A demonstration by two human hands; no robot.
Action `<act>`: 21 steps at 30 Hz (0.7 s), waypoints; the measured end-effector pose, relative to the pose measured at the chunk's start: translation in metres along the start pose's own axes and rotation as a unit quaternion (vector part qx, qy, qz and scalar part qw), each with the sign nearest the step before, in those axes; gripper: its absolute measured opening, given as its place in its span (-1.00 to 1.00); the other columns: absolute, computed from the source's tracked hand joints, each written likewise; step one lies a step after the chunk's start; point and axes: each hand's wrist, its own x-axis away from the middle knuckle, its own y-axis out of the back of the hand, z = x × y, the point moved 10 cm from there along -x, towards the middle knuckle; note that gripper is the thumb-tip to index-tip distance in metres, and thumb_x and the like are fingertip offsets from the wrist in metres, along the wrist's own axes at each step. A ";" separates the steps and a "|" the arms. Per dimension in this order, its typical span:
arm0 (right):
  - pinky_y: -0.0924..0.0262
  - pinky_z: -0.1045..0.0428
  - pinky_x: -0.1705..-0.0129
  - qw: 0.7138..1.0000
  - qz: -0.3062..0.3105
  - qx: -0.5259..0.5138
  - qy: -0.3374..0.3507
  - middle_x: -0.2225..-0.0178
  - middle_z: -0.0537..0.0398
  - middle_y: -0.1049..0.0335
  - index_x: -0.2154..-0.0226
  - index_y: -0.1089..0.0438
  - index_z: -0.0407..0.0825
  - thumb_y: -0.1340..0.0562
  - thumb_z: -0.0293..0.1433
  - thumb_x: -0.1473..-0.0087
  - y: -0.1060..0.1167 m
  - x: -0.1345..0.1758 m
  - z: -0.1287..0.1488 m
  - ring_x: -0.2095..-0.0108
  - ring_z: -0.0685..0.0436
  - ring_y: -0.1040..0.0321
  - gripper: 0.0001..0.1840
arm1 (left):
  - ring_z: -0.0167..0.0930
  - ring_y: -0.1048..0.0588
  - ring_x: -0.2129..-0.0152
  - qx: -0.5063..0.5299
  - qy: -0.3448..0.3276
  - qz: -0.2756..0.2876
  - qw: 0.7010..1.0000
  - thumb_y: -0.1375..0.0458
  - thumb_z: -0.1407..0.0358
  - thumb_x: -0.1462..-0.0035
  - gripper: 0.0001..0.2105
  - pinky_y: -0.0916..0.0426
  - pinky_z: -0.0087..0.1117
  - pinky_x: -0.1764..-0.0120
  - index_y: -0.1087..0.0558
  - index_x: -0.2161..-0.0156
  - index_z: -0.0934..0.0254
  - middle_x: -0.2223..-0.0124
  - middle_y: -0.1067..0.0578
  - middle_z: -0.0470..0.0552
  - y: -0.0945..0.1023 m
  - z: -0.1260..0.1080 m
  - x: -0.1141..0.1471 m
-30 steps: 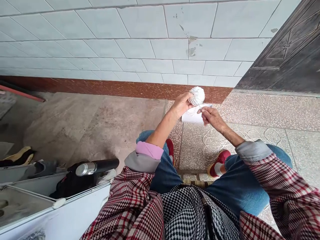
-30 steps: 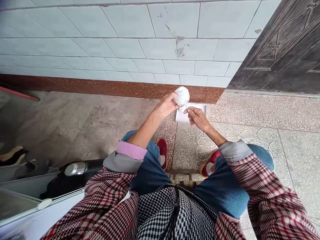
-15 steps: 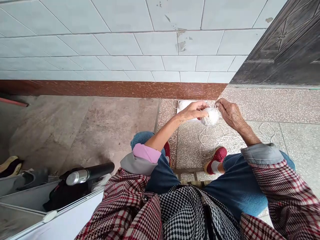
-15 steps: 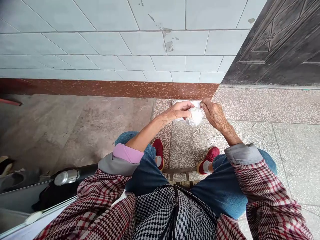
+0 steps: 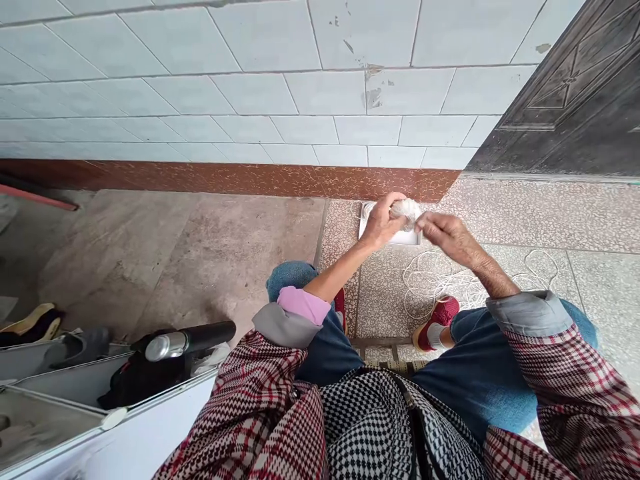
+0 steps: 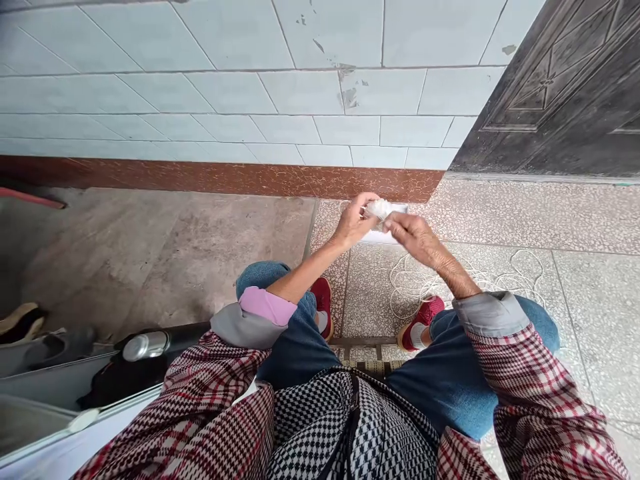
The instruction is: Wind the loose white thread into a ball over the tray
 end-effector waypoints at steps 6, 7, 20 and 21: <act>0.06 -0.01 0.45 0.986 -0.161 -0.010 -0.035 0.55 0.18 -0.12 0.45 -0.30 0.08 -0.27 0.40 -0.30 0.052 -0.007 -0.022 0.49 -0.05 -0.04 -0.23 | -0.31 -0.56 0.20 0.219 0.100 0.165 0.956 -0.39 0.24 0.01 -0.48 -0.58 -0.18 0.08 -0.50 -0.10 0.13 0.08 -0.58 0.01 -0.046 -0.002 0.022; 0.05 -0.01 0.46 0.986 -0.156 -0.031 -0.043 0.55 0.19 -0.12 0.47 -0.26 0.08 -0.28 0.41 -0.29 0.049 -0.007 -0.027 0.49 -0.04 -0.03 -0.22 | -0.29 -0.57 0.17 0.256 0.112 0.173 0.944 -0.41 0.21 0.02 -0.46 -0.59 -0.16 0.06 -0.49 -0.12 0.11 0.07 -0.58 0.01 -0.049 -0.005 0.024; -0.08 -0.04 0.34 0.992 -0.098 -0.035 -0.075 0.49 0.11 -0.30 0.43 -0.40 0.03 -0.33 0.12 -0.32 0.017 -0.008 -0.056 0.42 -0.09 -0.18 -0.45 | -0.27 -0.58 0.10 0.288 0.134 0.164 0.934 -0.54 0.07 0.18 -0.35 -0.60 -0.15 0.06 -0.39 -0.01 0.09 0.03 -0.57 -0.01 -0.040 -0.017 0.023; -0.09 -0.05 0.33 0.995 -0.074 -0.010 -0.073 0.49 0.11 -0.30 0.42 -0.42 0.02 -0.30 0.08 -0.34 0.008 -0.006 -0.053 0.42 -0.09 -0.19 -0.48 | -0.27 -0.58 0.10 0.272 0.127 0.126 0.946 -0.53 0.04 0.16 -0.37 -0.59 -0.16 0.08 -0.36 0.02 0.10 0.03 -0.56 -0.01 -0.030 -0.012 0.017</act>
